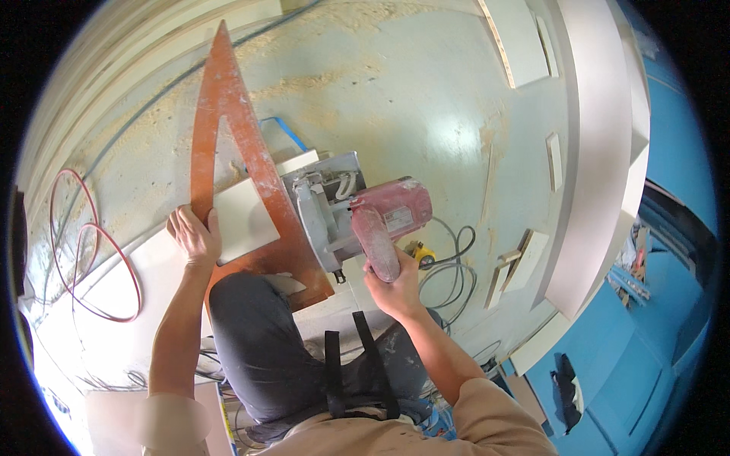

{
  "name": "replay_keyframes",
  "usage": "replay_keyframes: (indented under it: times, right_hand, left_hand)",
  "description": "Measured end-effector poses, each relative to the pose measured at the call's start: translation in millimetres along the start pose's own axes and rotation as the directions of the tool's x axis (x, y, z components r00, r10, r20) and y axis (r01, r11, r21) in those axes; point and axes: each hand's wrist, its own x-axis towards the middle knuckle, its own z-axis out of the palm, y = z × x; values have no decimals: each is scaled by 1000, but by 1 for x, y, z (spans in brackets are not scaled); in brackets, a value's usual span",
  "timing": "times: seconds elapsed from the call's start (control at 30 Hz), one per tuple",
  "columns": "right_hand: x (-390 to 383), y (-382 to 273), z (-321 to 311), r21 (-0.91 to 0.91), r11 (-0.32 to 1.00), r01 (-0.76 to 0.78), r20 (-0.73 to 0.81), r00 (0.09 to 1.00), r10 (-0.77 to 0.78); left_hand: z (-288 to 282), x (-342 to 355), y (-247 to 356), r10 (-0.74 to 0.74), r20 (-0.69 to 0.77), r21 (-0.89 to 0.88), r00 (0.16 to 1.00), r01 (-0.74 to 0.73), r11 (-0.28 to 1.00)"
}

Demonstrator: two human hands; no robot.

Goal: The person measures and marks a white board with a tape measure and pencil, then uses a circular saw to cut the board. They repeat the process with another piece of wood, measuring, marking, and cutting it.

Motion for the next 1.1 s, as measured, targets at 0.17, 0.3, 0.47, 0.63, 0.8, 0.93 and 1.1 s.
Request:
replay_keyframes:
  times: [0.17,0.3,0.47,0.63,0.8,0.93,1.1]
  right_hand:
    - [6,-14,8,52,998,-33,-21,999,34]
    - [9,-25,11,78,996,-31,-19,999,32]
    - [18,-32,18,152,987,-49,-54,997,58]
    - [36,-31,14,96,995,34,-11,999,-33]
    - [39,-36,18,144,990,8,-33,999,-4]
    - [43,-36,17,207,978,7,-25,1000,-2]
    - [52,-37,21,234,972,40,-37,999,-32]
  left_hand:
    - [-4,-2,-3,-41,32,-42,999,43,998]
    - [-4,-2,-3,-65,42,-68,997,68,995]
    - [-8,-3,-3,-17,-22,-83,1000,15,996]
    - [-5,-5,-3,-52,17,-79,998,53,995]
    - [-7,-5,-2,-64,16,-81,998,65,995]
    - [-4,-4,-5,-50,6,-102,999,50,994]
    - [-9,-3,-3,-54,27,-86,998,56,995]
